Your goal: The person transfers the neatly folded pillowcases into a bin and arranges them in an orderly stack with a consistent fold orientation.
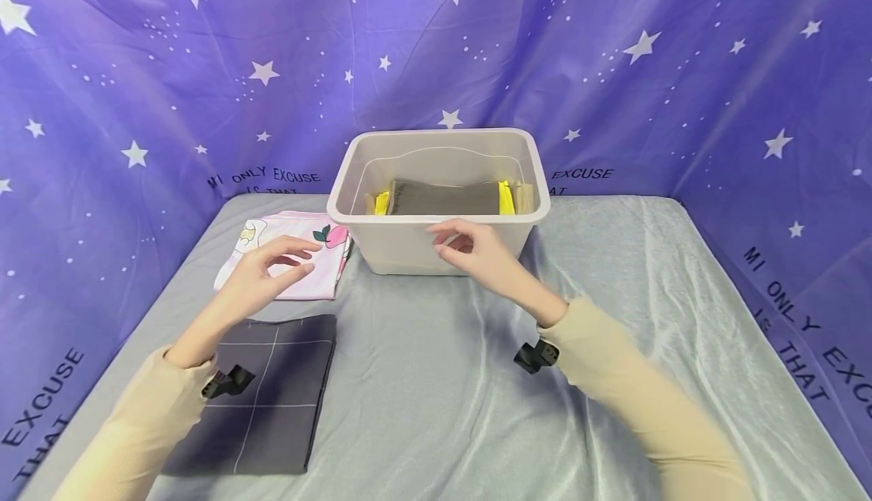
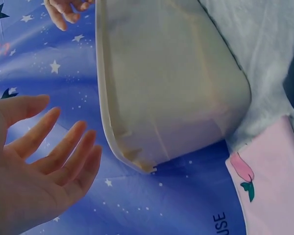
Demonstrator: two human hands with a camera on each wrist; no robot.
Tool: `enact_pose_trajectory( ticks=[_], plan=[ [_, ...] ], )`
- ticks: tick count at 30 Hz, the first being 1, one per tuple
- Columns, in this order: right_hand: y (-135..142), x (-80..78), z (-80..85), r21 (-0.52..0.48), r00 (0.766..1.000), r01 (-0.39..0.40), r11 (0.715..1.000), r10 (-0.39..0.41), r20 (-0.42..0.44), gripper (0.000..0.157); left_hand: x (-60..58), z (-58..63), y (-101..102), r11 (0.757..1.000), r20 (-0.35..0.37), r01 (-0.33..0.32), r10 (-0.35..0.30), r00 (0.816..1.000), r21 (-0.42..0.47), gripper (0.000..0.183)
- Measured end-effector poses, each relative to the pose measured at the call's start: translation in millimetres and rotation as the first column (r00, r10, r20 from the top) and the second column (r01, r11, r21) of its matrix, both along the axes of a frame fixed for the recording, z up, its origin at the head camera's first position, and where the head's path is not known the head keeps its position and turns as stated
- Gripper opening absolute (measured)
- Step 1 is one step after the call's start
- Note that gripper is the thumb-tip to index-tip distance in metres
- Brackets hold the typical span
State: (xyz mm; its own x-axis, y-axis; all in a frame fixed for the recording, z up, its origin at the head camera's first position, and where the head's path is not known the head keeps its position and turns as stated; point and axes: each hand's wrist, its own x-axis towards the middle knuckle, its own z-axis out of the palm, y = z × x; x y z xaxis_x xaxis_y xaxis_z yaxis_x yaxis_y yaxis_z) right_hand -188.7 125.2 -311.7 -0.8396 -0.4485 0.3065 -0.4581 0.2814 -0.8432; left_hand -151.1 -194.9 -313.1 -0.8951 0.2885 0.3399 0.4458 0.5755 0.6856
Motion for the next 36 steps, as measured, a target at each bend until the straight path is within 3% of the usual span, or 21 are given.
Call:
enact_pose_trajectory(
  ticks=[7,19,29,36],
  plan=[
    [-11.6,2.0,-11.8,0.024,1.0,-0.017,1.0,0.017,0.012,0.029,6.5,-8.7,-11.4,0.998,0.032,-0.004,0.006,0.999,-0.063,0.026],
    [-33.9,3.0,-33.9,-0.033,0.992,-0.089,0.995,0.091,0.084,0.029,19.7,-21.8,-40.6,0.991,0.098,-0.044,0.057,0.994,-0.125,0.026],
    [-52.3,6.5,-48.9,-0.069,0.978,-0.112,0.991,0.123,0.168,0.03,31.9,-32.4,-61.9,0.99,0.084,-0.061,0.072,0.994,-0.13,0.025],
    [-66.5,9.1,-59.9,-0.106,0.961,-0.14,0.984,0.161,0.226,0.033,40.5,-38.8,-76.4,0.985,0.099,-0.102,0.117,0.988,-0.142,0.025]
  ],
)
